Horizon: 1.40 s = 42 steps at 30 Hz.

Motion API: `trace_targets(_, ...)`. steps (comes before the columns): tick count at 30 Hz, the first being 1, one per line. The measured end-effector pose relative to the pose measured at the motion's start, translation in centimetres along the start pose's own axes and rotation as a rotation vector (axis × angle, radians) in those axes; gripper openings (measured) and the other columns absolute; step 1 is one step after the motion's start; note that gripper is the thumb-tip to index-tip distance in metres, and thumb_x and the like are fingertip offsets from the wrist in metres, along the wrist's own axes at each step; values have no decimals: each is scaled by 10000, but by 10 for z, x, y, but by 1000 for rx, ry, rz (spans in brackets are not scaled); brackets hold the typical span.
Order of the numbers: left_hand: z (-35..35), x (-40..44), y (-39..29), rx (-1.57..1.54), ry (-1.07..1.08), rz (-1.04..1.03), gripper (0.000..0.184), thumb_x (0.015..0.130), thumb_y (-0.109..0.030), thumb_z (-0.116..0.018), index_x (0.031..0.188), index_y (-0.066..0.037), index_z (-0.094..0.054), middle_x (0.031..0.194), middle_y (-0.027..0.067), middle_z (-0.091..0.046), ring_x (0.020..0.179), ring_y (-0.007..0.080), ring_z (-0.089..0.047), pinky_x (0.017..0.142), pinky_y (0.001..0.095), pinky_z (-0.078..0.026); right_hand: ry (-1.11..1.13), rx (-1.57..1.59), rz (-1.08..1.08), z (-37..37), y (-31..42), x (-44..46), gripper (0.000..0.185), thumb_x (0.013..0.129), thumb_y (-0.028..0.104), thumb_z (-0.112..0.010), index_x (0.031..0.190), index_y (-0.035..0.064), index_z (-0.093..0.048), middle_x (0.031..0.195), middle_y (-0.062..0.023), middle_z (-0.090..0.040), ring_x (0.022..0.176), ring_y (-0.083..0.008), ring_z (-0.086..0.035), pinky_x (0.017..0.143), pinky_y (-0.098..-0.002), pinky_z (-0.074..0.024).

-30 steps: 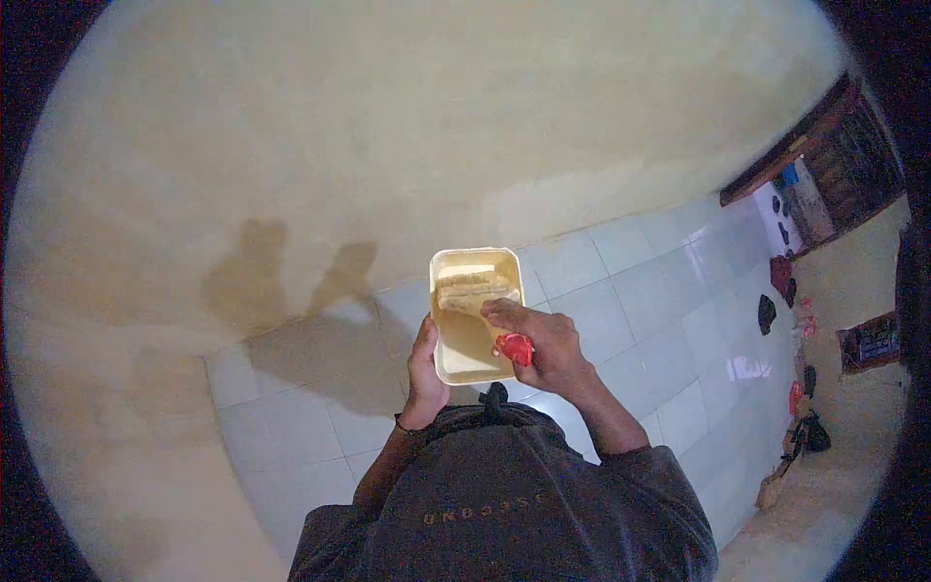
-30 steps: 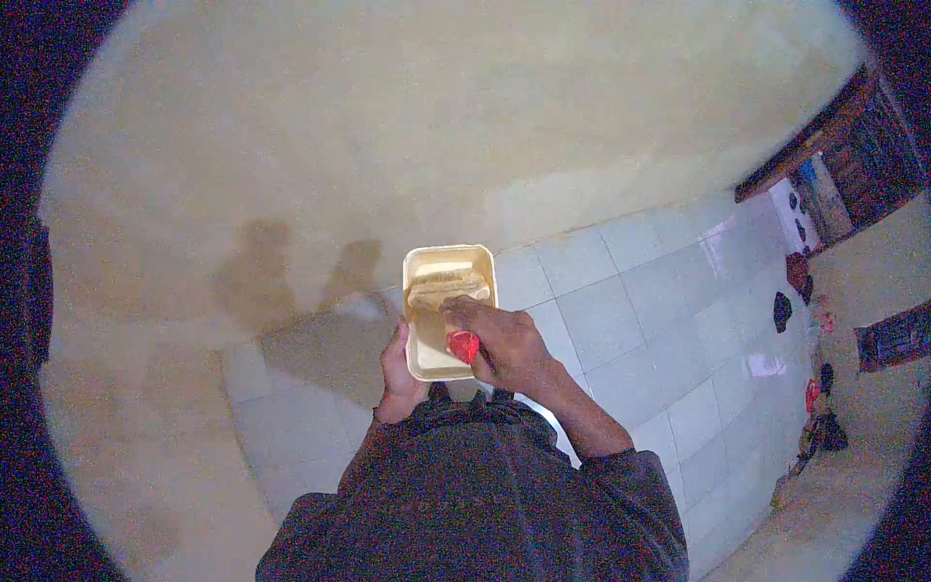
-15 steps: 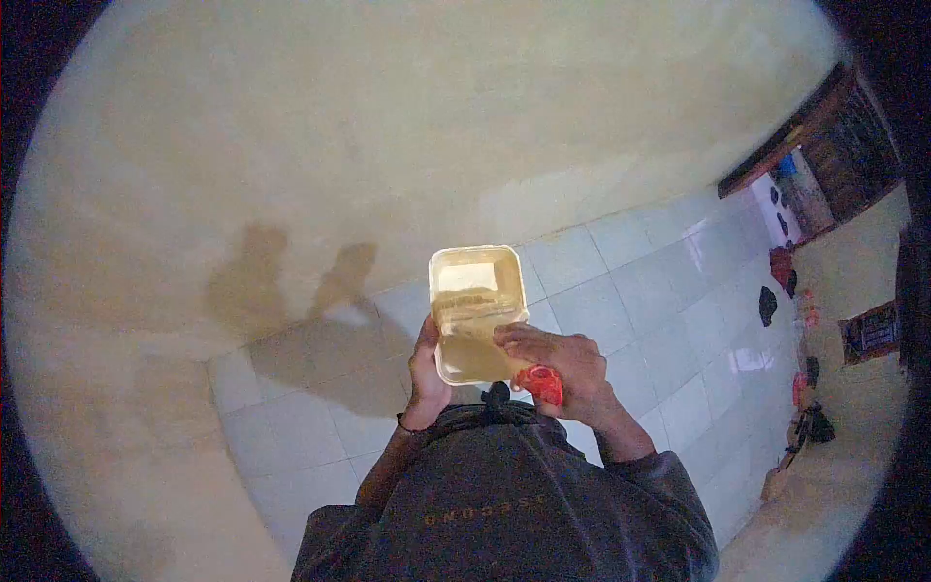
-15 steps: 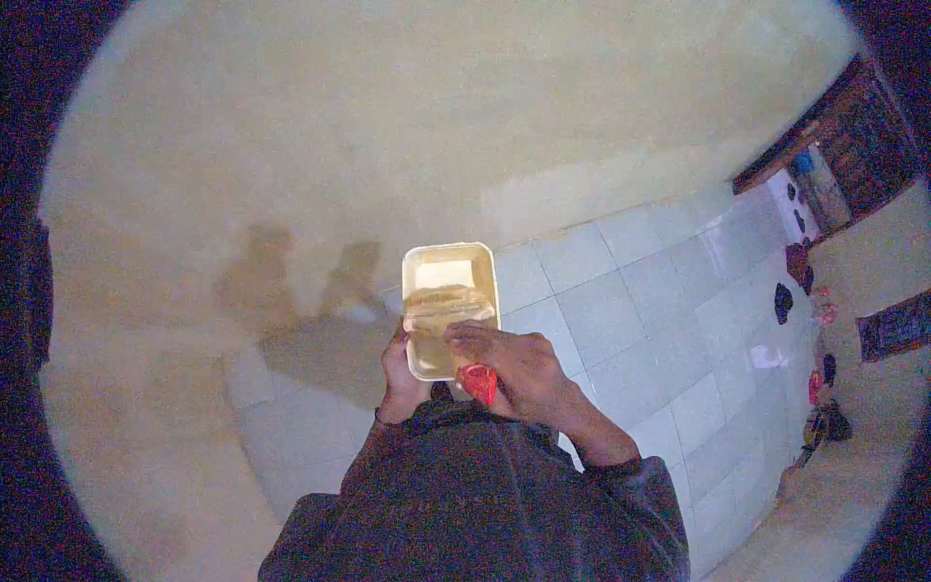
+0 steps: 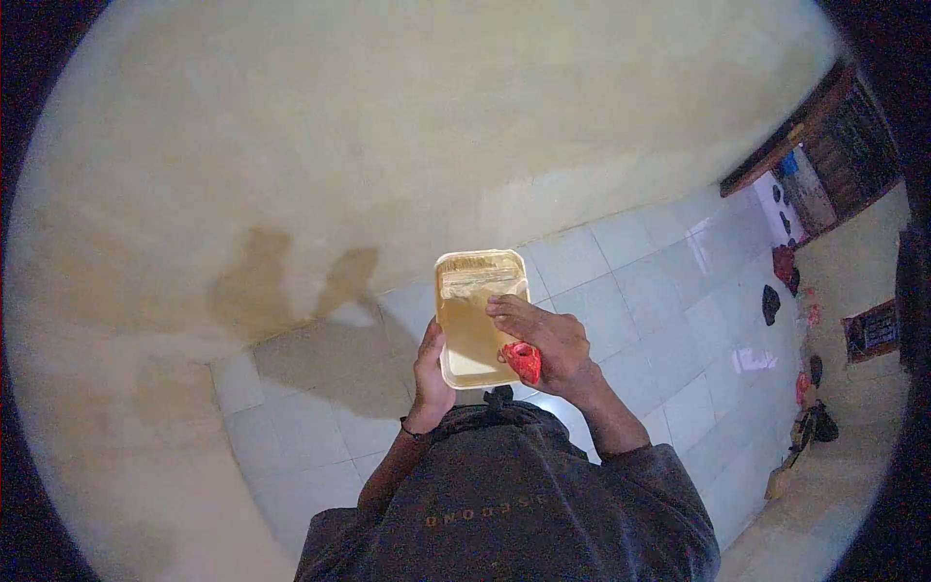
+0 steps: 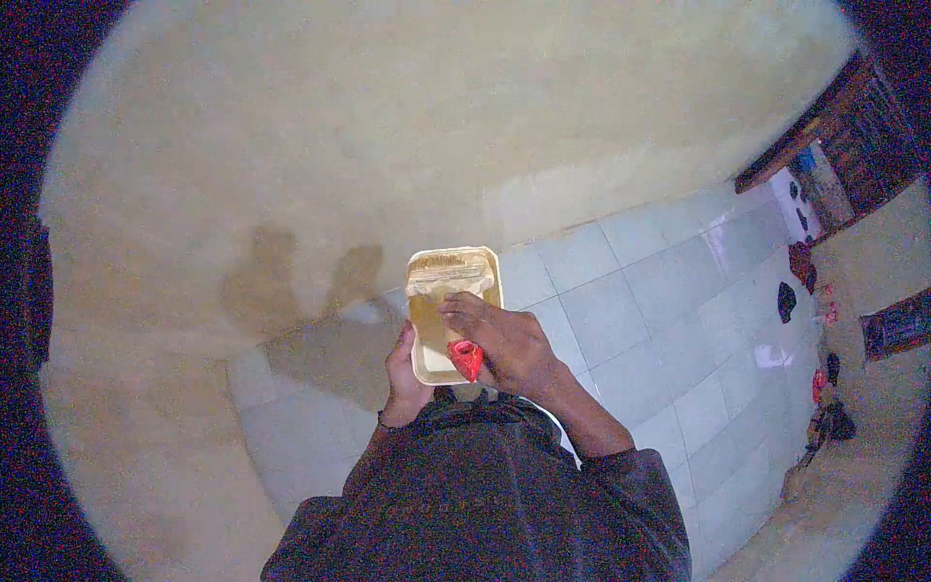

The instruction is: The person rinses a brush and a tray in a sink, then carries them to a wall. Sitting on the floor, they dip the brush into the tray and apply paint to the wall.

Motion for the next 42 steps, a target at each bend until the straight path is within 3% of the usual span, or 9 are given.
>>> trace_targets(3, -6, -4, -5, -48, 36, 32, 427, 892, -253, -392, 1243, -12, -357, 1180, 87, -465, 1104, 184, -442, 942, 314, -334, -27, 2, 20, 2, 0, -1, 462, 611, 80, -700, 1037, 103, -521, 1087, -70, -579, 984, -231, -581, 671, -293, -515)
trace_targets(13, -14, -6, -11, -2, 11, 31, 478, 881, -336, -411, 1231, -13, -368, 1172, 93, -469, 1097, 190, -447, 936, 327, -334, -15, 37, -60, 1, -3, -2, 399, 632, 87, -663, 1012, 90, -539, 1063, -78, -592, 986, -225, -580, 688, -300, -508)
trace_targets(17, -18, -4, -12, -40, -27, 29, 430, 914, -336, -334, 1188, -15, -413, 1118, 108, -520, 1032, 238, -503, 888, 358, -389, 8, 42, -58, 3, -3, 0, 405, 629, 50, -648, 1017, 84, -537, 1064, -85, -592, 987, -228, -580, 698, -305, -506)
trace_targets(19, -13, -2, -10, -32, -38, 34, 427, 912, -333, -337, 1189, -17, -412, 1118, 109, -519, 1034, 238, -502, 888, 357, -388, 23, 98, -29, 8, 2, 4, 379, 681, 79, -649, 1031, 17, -517, 1057, -148, -578, 998, -274, -567, 775, -366, -501)
trace_targets(28, -1, -5, -4, -70, -8, 34, 419, 907, -326, -346, 1190, -24, -411, 1125, 115, -515, 1039, 239, -502, 892, 366, -389, 32, 24, -68, 4, 3, 0, 400, 670, 93, -667, 1036, 30, -518, 1045, -141, -584, 953, -279, -587, 745, -345, -511)
trace_targets(30, -9, -10, -7, -36, -12, 44, 422, 897, -310, -385, 1201, -17, -390, 1131, 92, -489, 1066, 185, -468, 906, 321, -358, -7, 29, -47, 6, 2, -1, 400, 666, 83, -666, 1034, 33, -518, 1041, -140, -585, 947, -279, -589, 744, -347, -511)
trace_targets(38, -25, -11, -18, -29, -4, 38, 409, 904, -302, -370, 1198, -18, -390, 1134, 90, -485, 1066, 183, -469, 913, 325, -358, -35, 89, -34, 8, 0, 2, 403, 658, 49, -657, 1033, 35, -509, 1050, -137, -584, 960, -276, -583, 749, -358, -510)
trace_targets(40, -21, -6, -17, -25, -7, 51, 402, 905, -300, -368, 1189, -18, -396, 1124, 89, -488, 1062, 182, -471, 909, 325, -361, 69, 45, -97, 15, 5, 5, 400, 658, 57, -665, 1027, 37, -514, 1057, -140, -581, 968, -274, -581, 752, -358, -509)
trace_targets(42, -12, 2, -8, -36, 8, 23, 435, 914, -338, -314, 1202, -24, -402, 1135, 112, -510, 1047, 245, -495, 903, 369, -374, 40, 89, -56, 18, 4, 7, 397, 663, 63, -665, 1030, 41, -513, 1059, -137, -581, 969, -271, -581, 750, -356, -509)
Point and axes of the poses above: each hand's wrist, its own x-axis towards the middle knuckle, its own z-axis out of the back of the hand, y = z × x, the point moved 1 cm from there along x, towards the middle knuckle
